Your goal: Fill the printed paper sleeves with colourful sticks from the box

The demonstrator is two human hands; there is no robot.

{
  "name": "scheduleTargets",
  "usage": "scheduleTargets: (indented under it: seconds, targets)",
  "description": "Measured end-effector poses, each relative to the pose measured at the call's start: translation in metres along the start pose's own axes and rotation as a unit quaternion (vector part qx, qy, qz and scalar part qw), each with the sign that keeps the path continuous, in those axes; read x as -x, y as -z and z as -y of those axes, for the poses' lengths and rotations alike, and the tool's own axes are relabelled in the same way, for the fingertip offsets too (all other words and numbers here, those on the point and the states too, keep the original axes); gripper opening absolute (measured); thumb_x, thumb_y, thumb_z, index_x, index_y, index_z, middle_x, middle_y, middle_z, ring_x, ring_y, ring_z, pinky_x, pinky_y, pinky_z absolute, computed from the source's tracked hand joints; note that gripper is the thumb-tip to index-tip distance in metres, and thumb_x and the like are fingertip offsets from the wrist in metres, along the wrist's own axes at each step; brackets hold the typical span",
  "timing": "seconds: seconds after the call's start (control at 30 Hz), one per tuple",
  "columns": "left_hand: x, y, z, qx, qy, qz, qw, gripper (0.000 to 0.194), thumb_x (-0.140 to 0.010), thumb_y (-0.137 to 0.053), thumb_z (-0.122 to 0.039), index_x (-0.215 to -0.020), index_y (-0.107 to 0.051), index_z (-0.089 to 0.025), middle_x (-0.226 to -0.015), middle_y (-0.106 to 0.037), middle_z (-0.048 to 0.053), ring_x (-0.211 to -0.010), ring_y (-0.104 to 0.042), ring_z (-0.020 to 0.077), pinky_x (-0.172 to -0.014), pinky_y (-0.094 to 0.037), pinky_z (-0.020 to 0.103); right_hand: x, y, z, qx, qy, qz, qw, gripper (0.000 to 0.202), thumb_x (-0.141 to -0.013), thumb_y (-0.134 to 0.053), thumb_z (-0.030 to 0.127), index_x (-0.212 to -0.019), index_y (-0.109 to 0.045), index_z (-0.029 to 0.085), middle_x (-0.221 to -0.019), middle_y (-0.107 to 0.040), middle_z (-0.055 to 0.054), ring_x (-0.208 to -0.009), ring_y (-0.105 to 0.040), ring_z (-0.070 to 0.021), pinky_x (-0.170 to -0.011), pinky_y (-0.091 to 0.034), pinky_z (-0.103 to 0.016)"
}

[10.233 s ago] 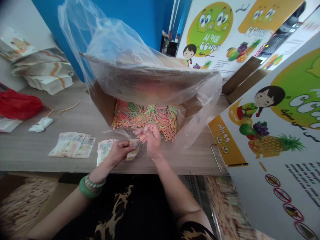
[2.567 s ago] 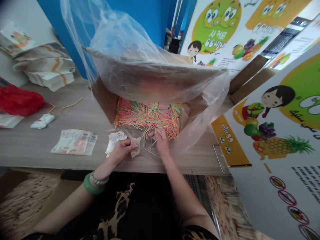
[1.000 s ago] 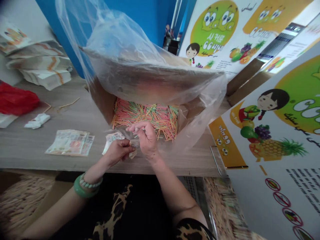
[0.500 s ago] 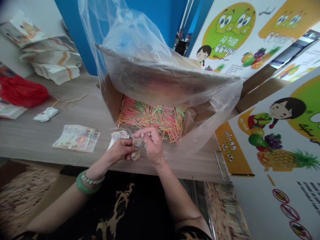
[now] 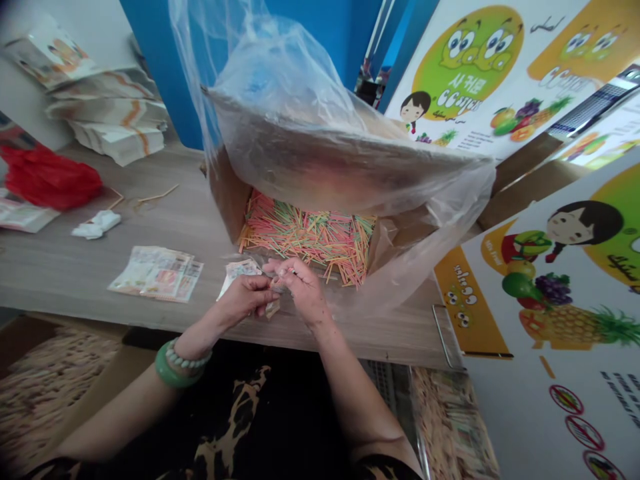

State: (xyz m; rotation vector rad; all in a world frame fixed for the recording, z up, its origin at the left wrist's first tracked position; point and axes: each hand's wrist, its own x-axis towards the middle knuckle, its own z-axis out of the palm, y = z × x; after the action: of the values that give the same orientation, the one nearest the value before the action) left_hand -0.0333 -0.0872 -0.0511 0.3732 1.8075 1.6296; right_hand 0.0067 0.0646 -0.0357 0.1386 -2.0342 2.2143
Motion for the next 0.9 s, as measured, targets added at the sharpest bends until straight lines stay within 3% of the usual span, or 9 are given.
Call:
scheduleTargets:
  seconds: [0.07,0.17,0.23,0.3,0.4,0.5,0.6,0.73,0.9]
  targets:
    - [-0.004,-0.002,0.003,-0.005,-0.042,-0.004,0.999,0.03,-0.076,-0.069,-0.04,-0.059,-0.059,-0.016,-0.046,-0.049,-0.005,-0.043,-0.043,0.0084,-0.045,-0.032,0.021,-0.001,-0.001,-0.002,0.027,-0.019,0.021,0.999,0.022,-0.092,-0.057,0.043,-0.082,-0.063,0.024,-0.11,-0.075,-0.004,-0.124,-0.06,-0.0233,-0.111,-0.04,-0.047]
    - [-0.009,-0.001,0.007,0.031,-0.119,-0.041,0.992,0.031,-0.076,-0.071,-0.041,-0.061,-0.065,-0.015,-0.069,-0.061,0.001,-0.069,-0.055,0.0127,-0.064,-0.044,0.024,-0.001,0.003,-0.003,0.081,-0.033,0.05,0.995,0.024,-0.09,-0.059,0.046,-0.091,-0.068,0.025,-0.128,-0.069,-0.006,-0.128,-0.057,-0.0241,-0.113,-0.037,-0.047]
    - [-0.011,0.002,0.008,0.09,-0.129,-0.053,0.986,0.027,-0.076,-0.071,-0.041,-0.067,-0.069,-0.015,-0.087,-0.064,0.004,-0.084,-0.058,0.0157,-0.076,-0.046,0.027,0.001,0.01,-0.004,0.096,-0.034,0.053,0.993,0.029,-0.09,-0.059,0.045,-0.111,-0.068,0.027,-0.139,-0.061,-0.005,-0.132,-0.053,-0.0233,-0.114,-0.037,-0.045]
    - [-0.011,0.006,0.01,0.131,-0.111,-0.046,0.984,0.027,-0.077,-0.071,-0.041,-0.068,-0.069,-0.015,-0.092,-0.063,0.004,-0.084,-0.057,0.0156,-0.077,-0.045,0.027,0.003,0.018,-0.008,0.107,-0.031,0.028,0.993,0.038,-0.09,-0.058,0.043,-0.125,-0.062,0.03,-0.141,-0.059,-0.005,-0.131,-0.054,-0.0226,-0.111,-0.039,-0.043]
    - [-0.009,0.011,0.011,0.154,-0.101,-0.032,0.982,0.031,-0.079,-0.071,-0.042,-0.063,-0.066,-0.015,-0.081,-0.06,0.002,-0.075,-0.053,0.0137,-0.074,-0.043,0.027,0.005,0.024,-0.018,0.19,-0.05,-0.011,0.981,0.023,-0.083,-0.06,0.035,-0.102,-0.069,0.025,-0.109,-0.071,-0.004,-0.105,-0.063,-0.0219,-0.096,-0.046,-0.04]
    - [-0.006,0.009,0.01,0.196,-0.09,-0.015,0.976,0.029,-0.078,-0.073,-0.044,-0.076,-0.07,-0.015,-0.075,-0.061,0.001,-0.071,-0.053,0.0142,-0.073,-0.043,0.028,0.007,0.019,-0.025,0.246,-0.069,-0.053,0.966,0.014,-0.078,-0.057,0.032,-0.068,-0.06,0.022,-0.07,-0.059,0.001,-0.074,-0.055,-0.0176,-0.075,-0.043,-0.033]
    - [-0.002,0.006,0.006,0.197,-0.095,-0.016,0.976,0.033,-0.073,-0.079,-0.044,-0.088,-0.073,-0.015,-0.081,-0.066,0.002,-0.077,-0.056,0.0155,-0.076,-0.043,0.028,0.008,0.009,-0.025,0.218,-0.044,-0.067,0.973,0.017,-0.077,-0.056,0.034,-0.064,-0.055,0.022,-0.066,-0.052,0.002,-0.069,-0.049,-0.0162,-0.069,-0.038,-0.03]
    - [0.009,0.007,0.003,0.168,-0.131,-0.085,0.973,0.035,-0.072,-0.077,-0.05,-0.074,-0.071,-0.015,-0.072,-0.06,0.0,-0.071,-0.052,0.0137,-0.07,-0.042,0.027,0.011,-0.008,-0.023,0.198,-0.041,-0.027,0.979,0.018,-0.077,-0.057,0.033,-0.064,-0.053,0.022,-0.064,-0.05,0.003,-0.067,-0.047,-0.0158,-0.067,-0.036,-0.028]
    - [0.037,0.034,-0.003,0.137,-0.136,-0.149,0.97,0.027,-0.077,-0.072,-0.042,-0.073,-0.072,-0.015,-0.07,-0.059,-0.001,-0.067,-0.049,0.0125,-0.064,-0.04,0.026,0.016,-0.021,-0.024,0.18,-0.067,0.057,0.98,0.016,-0.083,-0.056,0.035,-0.075,-0.059,0.022,-0.07,-0.057,0.002,-0.07,-0.051,-0.016,-0.068,-0.038,-0.028]
